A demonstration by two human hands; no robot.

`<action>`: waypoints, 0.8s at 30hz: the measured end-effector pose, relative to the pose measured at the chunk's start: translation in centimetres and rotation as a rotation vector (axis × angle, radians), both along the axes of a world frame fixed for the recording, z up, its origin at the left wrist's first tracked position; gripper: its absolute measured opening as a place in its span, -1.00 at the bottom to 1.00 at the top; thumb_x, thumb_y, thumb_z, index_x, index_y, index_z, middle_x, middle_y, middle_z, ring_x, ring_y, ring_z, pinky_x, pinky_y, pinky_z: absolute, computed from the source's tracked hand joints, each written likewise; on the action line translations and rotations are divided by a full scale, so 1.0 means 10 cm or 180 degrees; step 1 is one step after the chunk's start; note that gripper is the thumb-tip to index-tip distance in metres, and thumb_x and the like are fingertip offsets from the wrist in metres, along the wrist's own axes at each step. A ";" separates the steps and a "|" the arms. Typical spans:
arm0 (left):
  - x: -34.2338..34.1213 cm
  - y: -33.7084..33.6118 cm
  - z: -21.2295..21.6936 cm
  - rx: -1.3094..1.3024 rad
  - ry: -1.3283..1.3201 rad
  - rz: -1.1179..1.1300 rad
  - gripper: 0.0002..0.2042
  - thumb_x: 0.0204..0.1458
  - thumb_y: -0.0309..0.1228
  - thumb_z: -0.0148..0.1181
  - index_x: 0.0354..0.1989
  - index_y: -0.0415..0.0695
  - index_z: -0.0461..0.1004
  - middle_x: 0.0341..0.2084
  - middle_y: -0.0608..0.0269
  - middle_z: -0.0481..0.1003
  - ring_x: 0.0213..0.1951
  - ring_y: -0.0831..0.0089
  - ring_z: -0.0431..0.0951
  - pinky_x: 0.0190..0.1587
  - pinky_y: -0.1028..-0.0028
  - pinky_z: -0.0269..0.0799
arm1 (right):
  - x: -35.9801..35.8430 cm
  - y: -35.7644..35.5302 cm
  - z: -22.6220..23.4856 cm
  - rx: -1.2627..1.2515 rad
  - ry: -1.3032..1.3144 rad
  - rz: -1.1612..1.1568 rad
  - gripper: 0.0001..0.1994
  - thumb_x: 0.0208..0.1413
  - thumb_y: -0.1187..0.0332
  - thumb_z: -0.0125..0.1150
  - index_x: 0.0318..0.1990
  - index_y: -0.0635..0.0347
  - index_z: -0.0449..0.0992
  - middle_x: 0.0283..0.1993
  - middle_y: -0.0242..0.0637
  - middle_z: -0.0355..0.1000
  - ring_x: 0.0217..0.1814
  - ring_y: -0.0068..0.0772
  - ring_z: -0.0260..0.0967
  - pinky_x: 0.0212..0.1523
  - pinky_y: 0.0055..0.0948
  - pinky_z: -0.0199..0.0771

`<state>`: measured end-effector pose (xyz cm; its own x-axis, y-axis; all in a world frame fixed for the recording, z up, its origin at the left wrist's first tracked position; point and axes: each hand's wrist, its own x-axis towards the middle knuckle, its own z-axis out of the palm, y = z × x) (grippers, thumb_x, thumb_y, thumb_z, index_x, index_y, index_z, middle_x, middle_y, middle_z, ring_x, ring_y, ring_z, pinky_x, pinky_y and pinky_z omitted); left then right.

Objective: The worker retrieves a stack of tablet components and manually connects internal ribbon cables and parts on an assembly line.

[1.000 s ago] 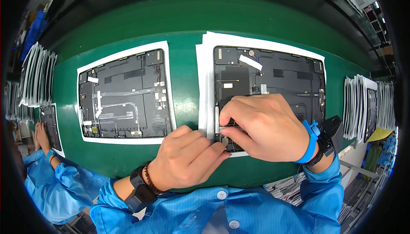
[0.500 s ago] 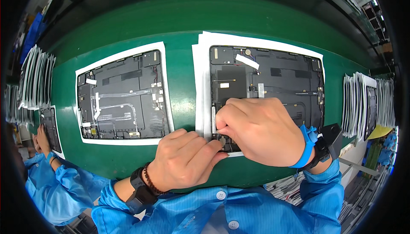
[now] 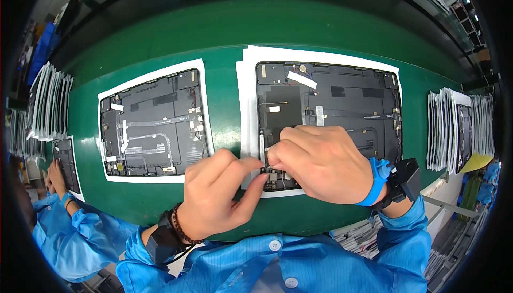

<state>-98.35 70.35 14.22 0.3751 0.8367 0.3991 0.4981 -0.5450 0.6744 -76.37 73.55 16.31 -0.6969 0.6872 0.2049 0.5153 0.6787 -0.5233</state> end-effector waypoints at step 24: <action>0.21 -0.07 0.08 0.0156 0.0576 0.0249 -0.80 -0.18 -0.66 0.38 -0.35 -0.20 0.56 -0.61 0.28 0.29 -0.70 0.44 0.34 -0.66 0.41 0.21 | 0.05 -0.01 -0.08 0.0275 0.0007 0.0028 -0.88 0.00 0.44 0.18 -0.36 0.23 0.36 -0.39 -0.27 0.31 -0.37 -0.27 0.43 -0.47 -0.32 0.46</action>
<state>-96.29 69.64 15.05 0.3789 0.8473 0.3721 0.6509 -0.5298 0.5436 -75.92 73.40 15.47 -0.7023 0.6608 0.2647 0.5082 0.7258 -0.4636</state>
